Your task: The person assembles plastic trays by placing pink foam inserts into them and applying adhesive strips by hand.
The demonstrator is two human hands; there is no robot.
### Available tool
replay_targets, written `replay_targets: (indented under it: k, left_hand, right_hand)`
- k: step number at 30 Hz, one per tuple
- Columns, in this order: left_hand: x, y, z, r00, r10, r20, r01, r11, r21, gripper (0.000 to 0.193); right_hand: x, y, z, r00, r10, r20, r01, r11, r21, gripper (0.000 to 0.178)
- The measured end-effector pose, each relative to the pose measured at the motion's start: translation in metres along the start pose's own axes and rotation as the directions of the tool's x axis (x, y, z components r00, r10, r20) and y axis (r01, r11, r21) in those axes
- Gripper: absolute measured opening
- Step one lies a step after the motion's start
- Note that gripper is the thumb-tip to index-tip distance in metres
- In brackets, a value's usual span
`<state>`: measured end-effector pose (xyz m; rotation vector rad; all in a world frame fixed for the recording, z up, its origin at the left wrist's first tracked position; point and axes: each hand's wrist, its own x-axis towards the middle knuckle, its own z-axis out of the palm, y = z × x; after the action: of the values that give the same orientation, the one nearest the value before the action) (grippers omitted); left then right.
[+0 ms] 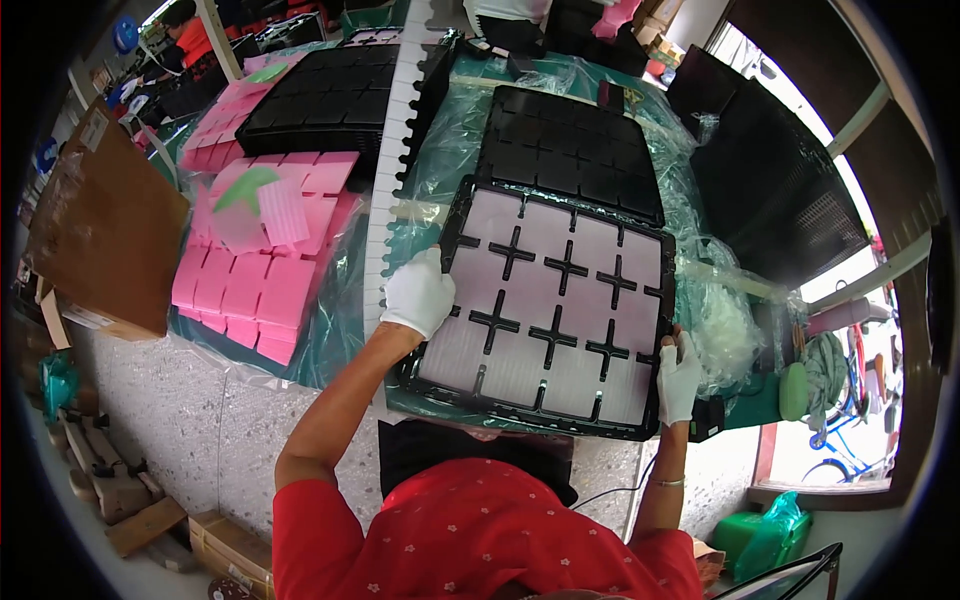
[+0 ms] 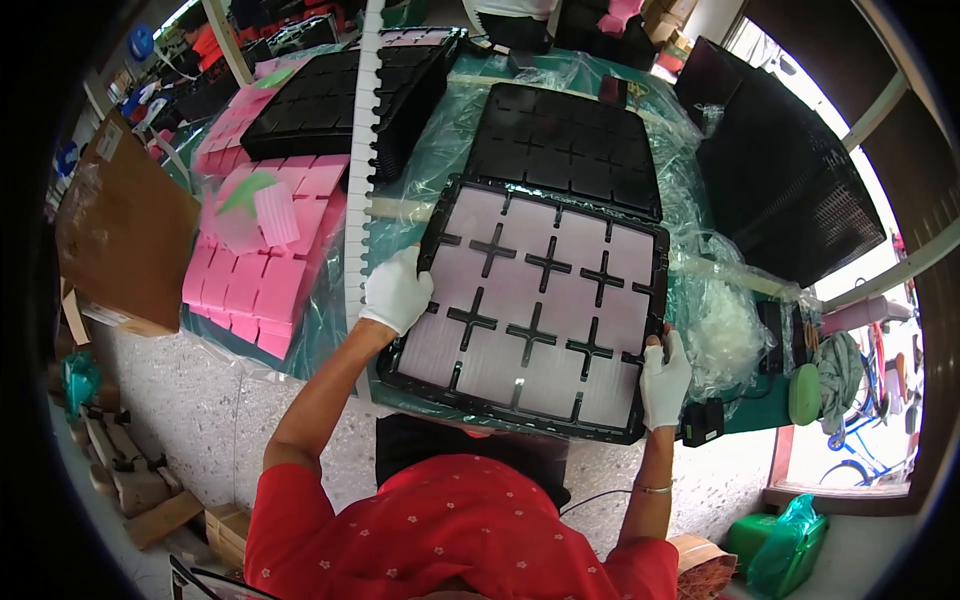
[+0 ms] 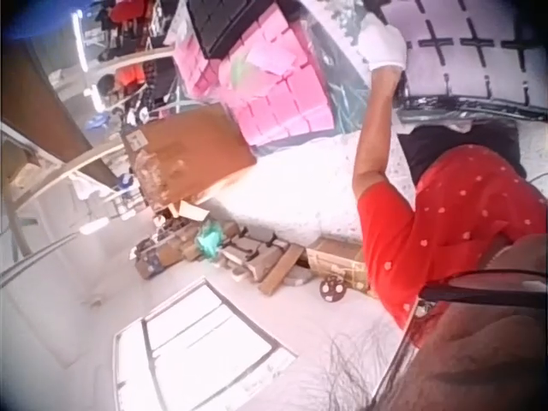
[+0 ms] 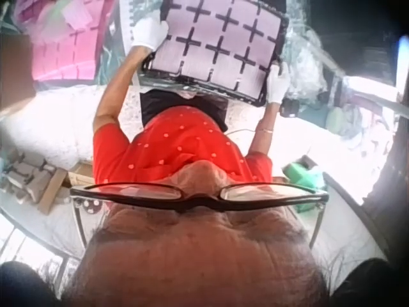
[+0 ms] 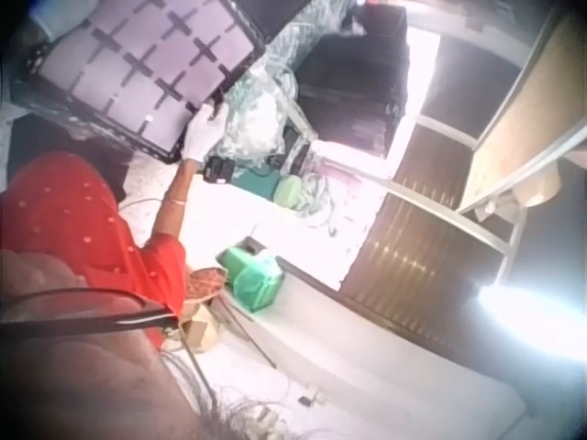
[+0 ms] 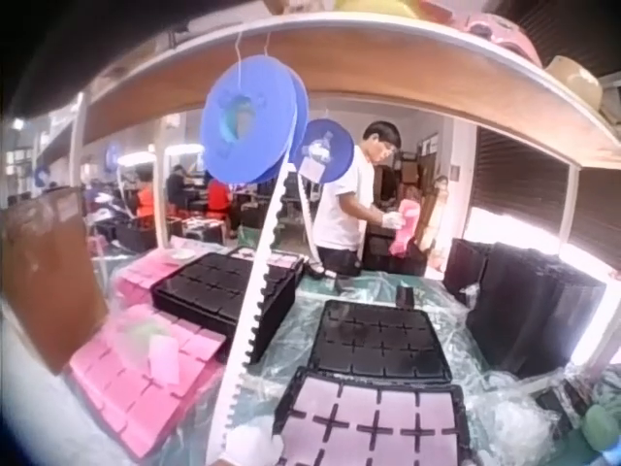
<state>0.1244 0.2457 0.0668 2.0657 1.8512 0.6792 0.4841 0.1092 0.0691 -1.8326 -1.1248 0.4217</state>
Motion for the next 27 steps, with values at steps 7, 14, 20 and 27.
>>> replay_targets:
  k: [7, 14, 20, 27]
  left_hand:
    - [-0.018, 0.025, -0.029, 0.960, 0.011, -0.278, -0.087, 0.962, -0.261, 0.046]
    - [-0.041, 0.042, -0.057, 0.949, 0.034, -0.315, -0.157, 0.914, -0.374, 0.052]
    - [-0.046, 0.047, -0.064, 0.949, 0.066, -0.309, -0.219, 0.842, -0.494, 0.054]
    - [-0.035, 0.046, -0.078, 0.999, -0.036, 0.003, 0.022, 0.541, -0.841, 0.056]
  right_hand:
    - [-0.003, -0.019, -0.016, 0.983, 0.002, -0.182, 0.035, 0.979, 0.200, 0.048]
    - [-0.006, -0.024, -0.030, 0.970, -0.021, -0.243, 0.101, 0.941, 0.324, 0.045]
    - [-0.013, -0.021, -0.035, 0.957, -0.062, -0.283, 0.158, 0.931, 0.329, 0.045]
    - [-0.020, -0.011, -0.050, 0.975, -0.096, -0.200, 0.159, 0.932, 0.326, 0.051]
